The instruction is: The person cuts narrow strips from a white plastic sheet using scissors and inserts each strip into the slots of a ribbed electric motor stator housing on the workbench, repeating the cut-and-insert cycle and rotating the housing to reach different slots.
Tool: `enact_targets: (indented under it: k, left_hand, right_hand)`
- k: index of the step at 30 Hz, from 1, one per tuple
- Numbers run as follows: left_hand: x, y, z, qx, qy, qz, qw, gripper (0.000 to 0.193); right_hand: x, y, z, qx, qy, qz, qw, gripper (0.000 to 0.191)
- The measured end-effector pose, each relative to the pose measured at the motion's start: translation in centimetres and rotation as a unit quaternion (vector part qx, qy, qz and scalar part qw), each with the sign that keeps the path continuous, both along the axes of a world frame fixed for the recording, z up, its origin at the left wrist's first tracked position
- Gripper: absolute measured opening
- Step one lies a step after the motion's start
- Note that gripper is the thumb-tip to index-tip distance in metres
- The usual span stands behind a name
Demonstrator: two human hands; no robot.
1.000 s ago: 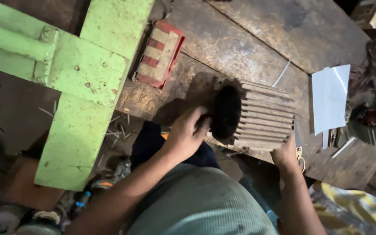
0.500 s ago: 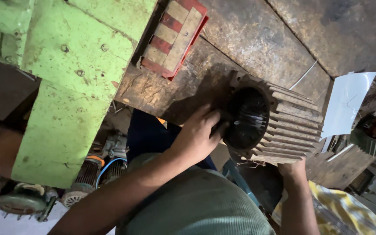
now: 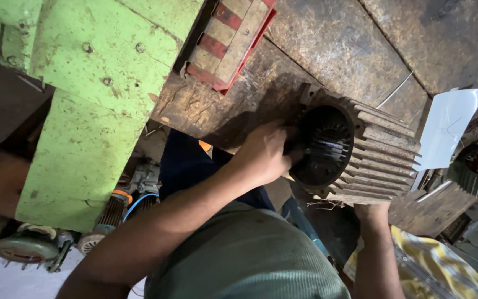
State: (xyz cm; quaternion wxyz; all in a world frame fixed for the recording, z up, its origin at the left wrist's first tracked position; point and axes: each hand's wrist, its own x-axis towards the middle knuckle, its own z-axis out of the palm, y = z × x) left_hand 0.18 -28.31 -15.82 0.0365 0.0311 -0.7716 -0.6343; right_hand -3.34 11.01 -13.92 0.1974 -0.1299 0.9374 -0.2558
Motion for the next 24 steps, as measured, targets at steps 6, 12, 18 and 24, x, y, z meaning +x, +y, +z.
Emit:
enact_targets:
  k: [6, 12, 18, 24]
  left_hand:
    - [0.3, 0.1, 0.1, 0.041, -0.079, -0.012, 0.996, 0.028]
    - [-0.3, 0.1, 0.7, -0.019, -0.068, -0.025, 0.997, 0.034]
    - [-1.0, -0.4, 0.7, -0.011, -0.148, -0.12, 0.982, 0.031]
    - [-0.1, 0.0, 0.1, -0.018, -0.038, -0.057, 0.997, 0.027]
  right_hand:
    - [0.0, -0.7, 0.3, 0.015, -0.032, -0.041, 0.999, 0.038]
    - [0.4, -2.8, 0.7, -0.141, -0.084, -0.178, 0.97, 0.038]
    - [-0.1, -2.0, -0.2, -0.47, -0.23, -0.373, 0.766, 0.043]
    - [0.2, -1.2, -0.5, 0.024, -0.099, -0.081, 0.991, 0.04]
